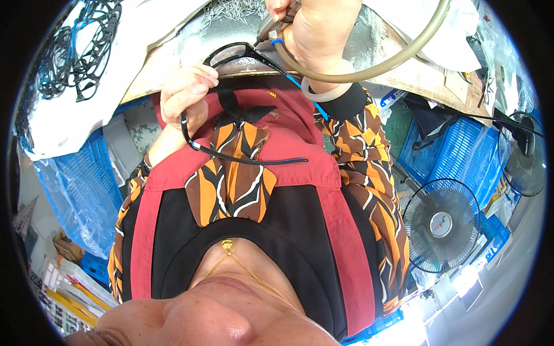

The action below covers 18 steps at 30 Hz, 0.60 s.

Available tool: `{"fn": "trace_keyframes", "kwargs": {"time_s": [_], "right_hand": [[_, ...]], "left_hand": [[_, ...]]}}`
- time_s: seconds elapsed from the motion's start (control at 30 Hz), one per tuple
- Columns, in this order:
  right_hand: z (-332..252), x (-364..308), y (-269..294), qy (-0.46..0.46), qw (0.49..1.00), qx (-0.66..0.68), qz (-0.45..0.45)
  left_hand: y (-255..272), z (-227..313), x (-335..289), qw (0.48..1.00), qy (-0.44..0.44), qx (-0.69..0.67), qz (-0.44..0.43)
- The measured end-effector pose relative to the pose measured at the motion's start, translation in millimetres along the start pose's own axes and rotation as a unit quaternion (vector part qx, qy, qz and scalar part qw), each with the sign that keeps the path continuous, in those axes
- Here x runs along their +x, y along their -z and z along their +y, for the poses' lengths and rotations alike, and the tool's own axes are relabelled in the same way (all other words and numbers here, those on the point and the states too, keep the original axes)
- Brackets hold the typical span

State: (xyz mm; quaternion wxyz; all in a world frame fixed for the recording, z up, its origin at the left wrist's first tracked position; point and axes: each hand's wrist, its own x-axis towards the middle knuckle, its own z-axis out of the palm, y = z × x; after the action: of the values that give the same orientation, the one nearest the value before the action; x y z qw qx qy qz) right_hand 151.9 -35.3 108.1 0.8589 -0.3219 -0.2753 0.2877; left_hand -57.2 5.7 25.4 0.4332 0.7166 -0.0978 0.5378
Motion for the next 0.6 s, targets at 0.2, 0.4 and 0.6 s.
{"fn": "trace_keyframes", "kwargs": {"time_s": [0.2,0.4,0.6], "right_hand": [[4.0,0.0,0.9,0.028,1.000,-0.008,0.004],[6.8,1.4,4.9,0.025,1.000,-0.014,-0.001],[6.9,1.3,4.3,0.016,1.000,-0.017,-0.008]], "left_hand": [[-2.4,2.0,4.2,1.000,-0.006,-0.004,-0.017],[-2.5,2.4,5.8,1.000,-0.006,-0.016,-0.021],[-2.3,1.7,4.3,0.999,-0.010,0.002,-0.034]]}}
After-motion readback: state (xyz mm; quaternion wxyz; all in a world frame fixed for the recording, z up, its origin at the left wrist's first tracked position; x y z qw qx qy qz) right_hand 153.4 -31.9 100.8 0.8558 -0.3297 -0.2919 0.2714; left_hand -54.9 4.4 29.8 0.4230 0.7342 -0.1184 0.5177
